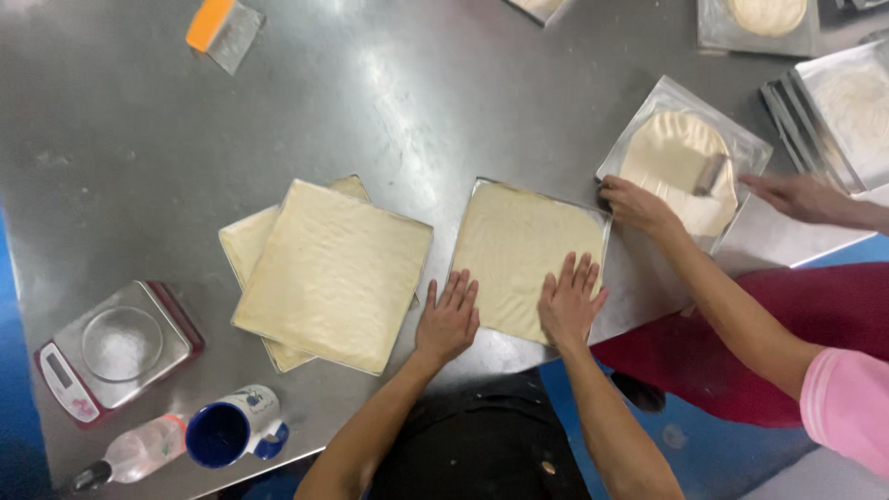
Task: The person stands at a table and presses dough into a square metal tray by hand.
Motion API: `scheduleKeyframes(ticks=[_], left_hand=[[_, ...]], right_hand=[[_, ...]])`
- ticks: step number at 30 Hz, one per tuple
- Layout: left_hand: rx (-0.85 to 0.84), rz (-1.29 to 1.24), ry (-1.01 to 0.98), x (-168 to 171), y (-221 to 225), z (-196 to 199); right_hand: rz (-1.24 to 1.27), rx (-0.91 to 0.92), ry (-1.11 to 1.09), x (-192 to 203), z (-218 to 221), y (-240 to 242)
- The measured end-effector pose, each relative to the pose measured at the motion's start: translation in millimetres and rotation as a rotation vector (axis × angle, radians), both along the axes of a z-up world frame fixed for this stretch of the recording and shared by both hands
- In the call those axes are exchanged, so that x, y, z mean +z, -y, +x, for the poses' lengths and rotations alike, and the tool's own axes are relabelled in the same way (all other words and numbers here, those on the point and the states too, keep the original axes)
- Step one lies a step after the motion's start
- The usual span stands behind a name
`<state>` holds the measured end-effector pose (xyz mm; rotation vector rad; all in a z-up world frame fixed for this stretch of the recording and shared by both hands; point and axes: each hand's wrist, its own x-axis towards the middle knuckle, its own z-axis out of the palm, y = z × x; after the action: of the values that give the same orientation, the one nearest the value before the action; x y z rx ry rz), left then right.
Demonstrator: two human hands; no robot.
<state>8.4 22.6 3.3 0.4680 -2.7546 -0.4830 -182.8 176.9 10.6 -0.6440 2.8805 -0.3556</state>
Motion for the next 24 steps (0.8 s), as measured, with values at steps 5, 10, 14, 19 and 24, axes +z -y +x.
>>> scheduleKeyframes(ticks=[5, 10, 14, 19, 24], left_hand=[[-0.005, 0.005, -0.018, 0, 3, -1], [0.003, 0.014, -0.009, -3, 1, -2], [0.011, 0.013, 0.009, -6, 0, 0], [0.106, -0.008, 0.275, 1, -15, -14], [0.014, 0.063, 0.144, 4, -28, -37]], right_hand=[[-0.016, -0.007, -0.006, -2, 1, -1], [0.003, 0.012, -0.024, -5, -3, -2], [-0.012, 0.016, -0.026, -8, 0, -6], [-0.033, -0.05, -0.026, -26, 9, -8], [-0.154, -0.201, 0.129, -47, 25, 13]])
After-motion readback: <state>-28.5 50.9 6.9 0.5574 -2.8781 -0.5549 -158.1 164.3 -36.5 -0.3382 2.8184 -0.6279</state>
